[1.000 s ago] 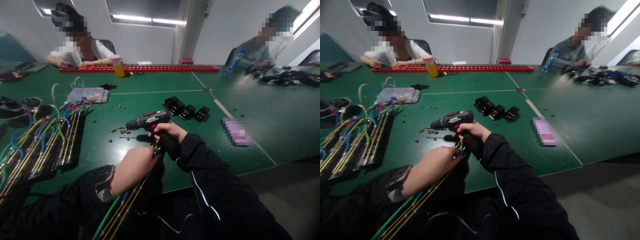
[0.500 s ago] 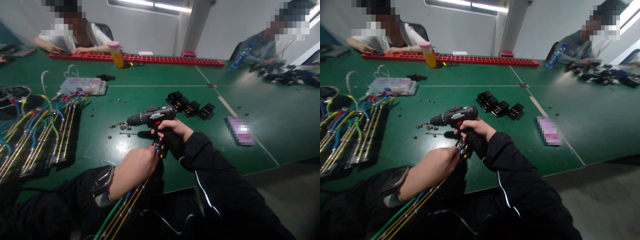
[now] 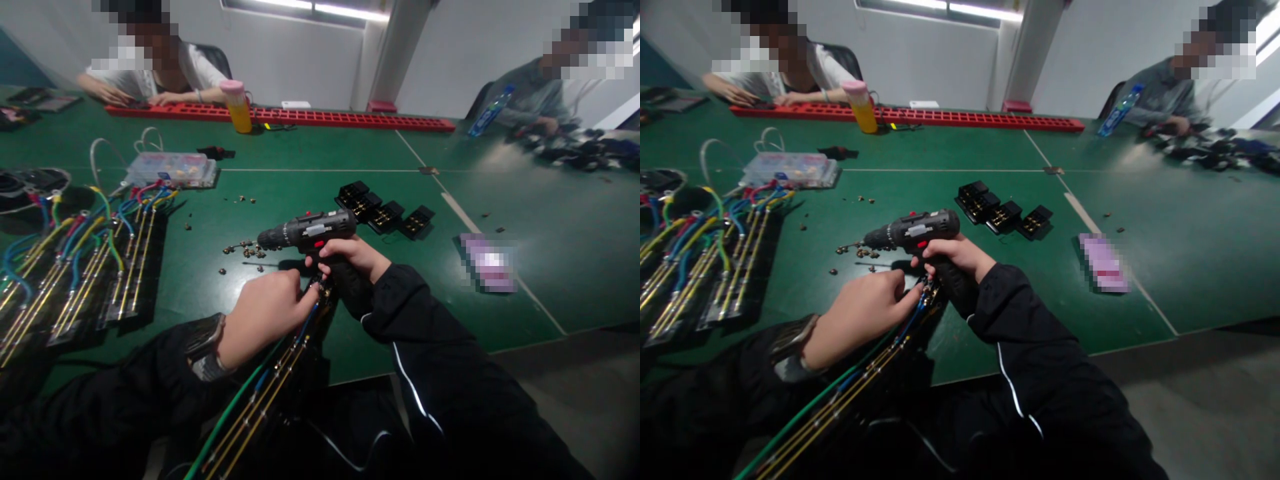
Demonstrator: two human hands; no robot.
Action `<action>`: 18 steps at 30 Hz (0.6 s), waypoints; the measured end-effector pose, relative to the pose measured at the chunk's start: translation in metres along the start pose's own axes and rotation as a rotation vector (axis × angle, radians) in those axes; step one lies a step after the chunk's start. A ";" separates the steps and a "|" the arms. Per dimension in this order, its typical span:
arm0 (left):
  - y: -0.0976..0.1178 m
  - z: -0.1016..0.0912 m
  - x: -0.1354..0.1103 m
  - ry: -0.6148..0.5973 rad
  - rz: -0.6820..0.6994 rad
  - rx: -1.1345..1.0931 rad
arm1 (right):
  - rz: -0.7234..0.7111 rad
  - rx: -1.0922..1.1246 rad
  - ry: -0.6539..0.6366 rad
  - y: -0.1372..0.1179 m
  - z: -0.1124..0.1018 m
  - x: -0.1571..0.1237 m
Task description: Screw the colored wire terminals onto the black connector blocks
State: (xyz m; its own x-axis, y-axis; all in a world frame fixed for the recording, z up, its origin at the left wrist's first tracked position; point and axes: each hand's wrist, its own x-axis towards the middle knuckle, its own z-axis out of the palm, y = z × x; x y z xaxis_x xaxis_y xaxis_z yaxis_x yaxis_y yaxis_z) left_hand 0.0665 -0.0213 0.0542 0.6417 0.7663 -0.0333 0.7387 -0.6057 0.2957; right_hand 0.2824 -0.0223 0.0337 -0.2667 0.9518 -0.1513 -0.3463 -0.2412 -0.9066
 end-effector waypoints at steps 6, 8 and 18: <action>-0.024 0.021 0.027 -0.055 0.007 -0.530 | 0.005 -0.017 0.009 0.003 -0.003 0.002; -0.027 0.032 0.031 -0.102 0.034 -0.677 | 0.012 -0.028 0.002 0.004 -0.004 0.002; -0.027 0.050 0.031 -0.136 0.000 -0.833 | 0.000 -0.034 -0.008 0.004 -0.003 0.002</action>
State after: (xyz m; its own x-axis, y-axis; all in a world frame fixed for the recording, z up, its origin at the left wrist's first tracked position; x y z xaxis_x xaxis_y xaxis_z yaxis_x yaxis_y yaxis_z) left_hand 0.0766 0.0084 -0.0026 0.7004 0.7013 -0.1326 0.3797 -0.2087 0.9013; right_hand 0.2835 -0.0210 0.0287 -0.2743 0.9502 -0.1482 -0.3158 -0.2345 -0.9194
